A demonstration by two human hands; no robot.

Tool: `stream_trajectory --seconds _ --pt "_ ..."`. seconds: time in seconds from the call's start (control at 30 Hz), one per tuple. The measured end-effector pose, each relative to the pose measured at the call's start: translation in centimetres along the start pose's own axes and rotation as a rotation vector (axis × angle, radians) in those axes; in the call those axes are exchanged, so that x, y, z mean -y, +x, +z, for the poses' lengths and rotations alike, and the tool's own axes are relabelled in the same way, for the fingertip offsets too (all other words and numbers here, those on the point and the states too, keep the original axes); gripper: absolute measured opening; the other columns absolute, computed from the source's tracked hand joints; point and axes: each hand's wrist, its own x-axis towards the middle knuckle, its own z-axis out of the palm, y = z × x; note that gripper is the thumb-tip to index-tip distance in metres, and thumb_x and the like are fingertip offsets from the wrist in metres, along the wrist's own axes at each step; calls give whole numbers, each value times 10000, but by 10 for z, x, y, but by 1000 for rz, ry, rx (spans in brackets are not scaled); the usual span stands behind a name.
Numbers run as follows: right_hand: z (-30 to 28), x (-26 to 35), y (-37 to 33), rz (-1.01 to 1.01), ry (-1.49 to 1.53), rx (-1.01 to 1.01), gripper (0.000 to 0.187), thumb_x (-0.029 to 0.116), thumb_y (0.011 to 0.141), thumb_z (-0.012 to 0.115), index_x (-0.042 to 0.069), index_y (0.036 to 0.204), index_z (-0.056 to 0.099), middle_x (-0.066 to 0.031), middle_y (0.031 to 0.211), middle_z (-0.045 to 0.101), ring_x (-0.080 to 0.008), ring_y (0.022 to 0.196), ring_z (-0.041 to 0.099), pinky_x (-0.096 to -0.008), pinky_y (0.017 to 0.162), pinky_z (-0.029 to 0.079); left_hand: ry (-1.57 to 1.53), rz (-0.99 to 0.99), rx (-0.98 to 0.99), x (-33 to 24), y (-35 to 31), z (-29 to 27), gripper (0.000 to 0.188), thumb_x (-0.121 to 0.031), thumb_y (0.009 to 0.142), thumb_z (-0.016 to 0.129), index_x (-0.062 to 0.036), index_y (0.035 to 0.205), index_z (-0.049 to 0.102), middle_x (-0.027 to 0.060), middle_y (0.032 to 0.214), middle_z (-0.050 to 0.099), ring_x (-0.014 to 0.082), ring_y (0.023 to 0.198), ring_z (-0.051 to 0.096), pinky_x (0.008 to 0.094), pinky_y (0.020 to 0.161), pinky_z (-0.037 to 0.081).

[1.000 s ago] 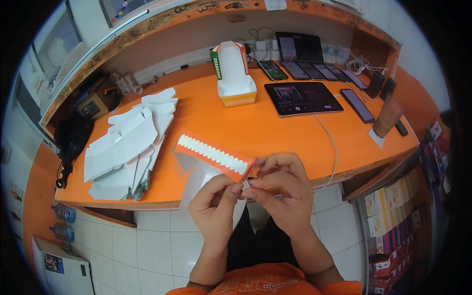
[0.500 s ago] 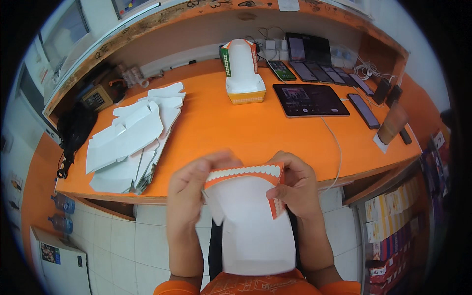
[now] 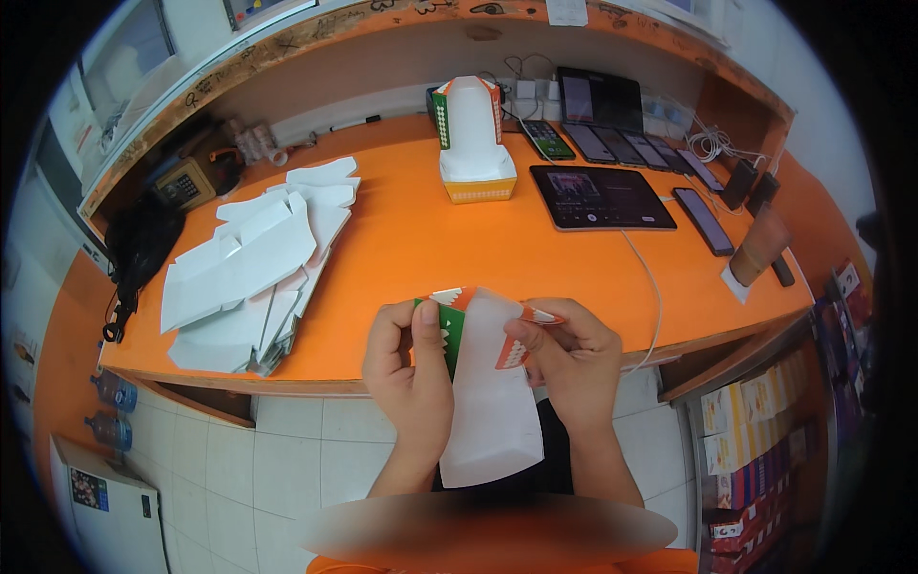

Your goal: The person folds flat cardboard pieces into small rectangular boxes, aligning edges and creasing folds. They stack the finished boxes on the orange counter. A tablet and several phones are visible on the counter.

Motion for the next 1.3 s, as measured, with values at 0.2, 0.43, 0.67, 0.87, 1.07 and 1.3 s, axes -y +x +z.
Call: stream_trajectory --seconds 0.2,0.43,0.67,0.87,1.07,1.3 --pt "9 9 -5 -60 309 -27 232 102 964 635 -9 1164 594 -112 912 682 -174 740 704 -248 636 536 -171 -231 -25 -13 1 1 110 -118 958 652 -13 950 619 6 853 604 44 753 536 201 657 419" --pt "2 33 -25 -100 448 55 145 103 965 628 -36 943 593 -149 926 685 -187 733 703 -283 658 555 -195 56 40 -41 -8 -5 104 -55 891 674 -20 873 578 66 845 607 135 778 571 258 681 444" --pt "-23 60 -19 227 467 375 223 180 919 693 -24 945 606 -146 938 683 -163 738 683 -239 570 482 -288 156 140 -51 -6 -14 175 -34 883 627 -43 775 489 62 758 525 157 716 539 273 651 424" --pt "-18 31 5 -74 -273 135 632 210 827 757 -9 1344 467 -182 1203 602 -212 1092 616 -243 728 490 -456 -99 -162 -34 61 1 172 -141 998 562 -75 848 511 -16 778 546 51 676 525 225 616 450" --pt "-28 6 22 303 428 432 991 237 702 813 49 1515 279 -202 1445 394 -309 1370 377 -400 1111 340 -570 -253 -69 -14 97 1 127 -152 1004 558 -75 910 521 -6 818 611 32 729 585 208 661 507" --pt "-30 -9 -1 398 560 600 1031 174 671 794 65 1529 233 -164 1460 363 -305 1400 322 -374 1149 238 -396 -105 -218 -32 38 -27 157 -224 1041 504 -72 1027 469 3 859 579 89 814 569 270 781 491"
